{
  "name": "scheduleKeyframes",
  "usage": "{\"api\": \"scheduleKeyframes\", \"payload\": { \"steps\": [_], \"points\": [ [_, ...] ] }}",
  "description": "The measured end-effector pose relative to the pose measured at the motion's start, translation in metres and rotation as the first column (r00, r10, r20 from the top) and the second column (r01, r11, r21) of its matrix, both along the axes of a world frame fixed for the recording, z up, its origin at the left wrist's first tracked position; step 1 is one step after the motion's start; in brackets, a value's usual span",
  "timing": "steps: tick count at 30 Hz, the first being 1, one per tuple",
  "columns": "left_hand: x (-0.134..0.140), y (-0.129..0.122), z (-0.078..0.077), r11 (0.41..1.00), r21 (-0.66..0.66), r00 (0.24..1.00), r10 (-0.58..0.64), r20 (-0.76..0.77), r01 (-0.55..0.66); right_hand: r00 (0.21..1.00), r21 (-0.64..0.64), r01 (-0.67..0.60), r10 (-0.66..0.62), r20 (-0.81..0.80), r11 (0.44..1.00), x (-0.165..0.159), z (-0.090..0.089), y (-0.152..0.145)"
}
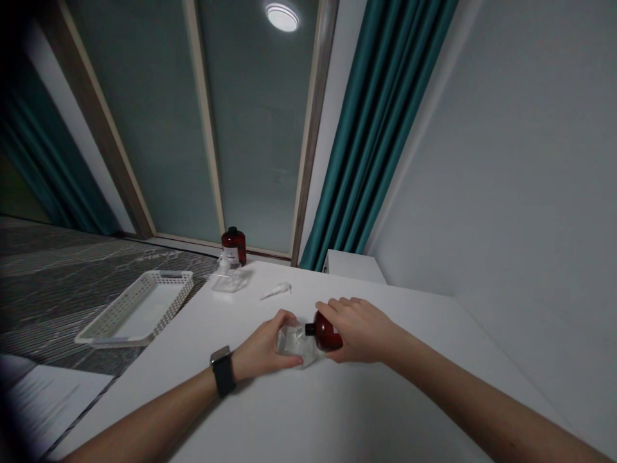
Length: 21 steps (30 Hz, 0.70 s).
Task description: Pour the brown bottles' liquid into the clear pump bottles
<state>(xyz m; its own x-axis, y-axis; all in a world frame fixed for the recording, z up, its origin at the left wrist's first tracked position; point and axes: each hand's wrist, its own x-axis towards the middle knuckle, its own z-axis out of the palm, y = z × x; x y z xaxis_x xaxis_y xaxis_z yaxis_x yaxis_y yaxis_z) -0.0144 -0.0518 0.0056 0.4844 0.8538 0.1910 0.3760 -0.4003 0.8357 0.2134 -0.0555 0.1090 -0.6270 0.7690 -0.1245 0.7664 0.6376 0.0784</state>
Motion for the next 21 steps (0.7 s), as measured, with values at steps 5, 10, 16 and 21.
{"api": "scheduleKeyframes", "payload": {
  "steps": [5,10,16,21],
  "points": [
    [0.0001,0.0005,-0.0018,1.0,0.007,1.0,-0.002,0.0,0.002,1.0,0.009,-0.003,0.003,0.005,1.0,-0.001,0.0003,0.0001],
    [0.0007,0.0008,-0.0026,1.0,0.008,1.0,0.004,-0.005,-0.004,1.0,0.01,-0.001,0.001,0.011,1.0,-0.0028,0.0018,-0.001],
    [0.0001,0.0006,-0.0009,1.0,0.008,1.0,-0.003,-0.002,0.003,1.0,0.017,-0.005,0.005,-0.014,1.0,-0.0003,-0.0003,-0.0006],
    [0.0001,0.0007,-0.0002,1.0,0.001,1.0,-0.007,0.001,0.007,1.0,0.022,-0.015,0.015,-0.014,1.0,0.0,-0.0004,-0.0001]
  ]
}}
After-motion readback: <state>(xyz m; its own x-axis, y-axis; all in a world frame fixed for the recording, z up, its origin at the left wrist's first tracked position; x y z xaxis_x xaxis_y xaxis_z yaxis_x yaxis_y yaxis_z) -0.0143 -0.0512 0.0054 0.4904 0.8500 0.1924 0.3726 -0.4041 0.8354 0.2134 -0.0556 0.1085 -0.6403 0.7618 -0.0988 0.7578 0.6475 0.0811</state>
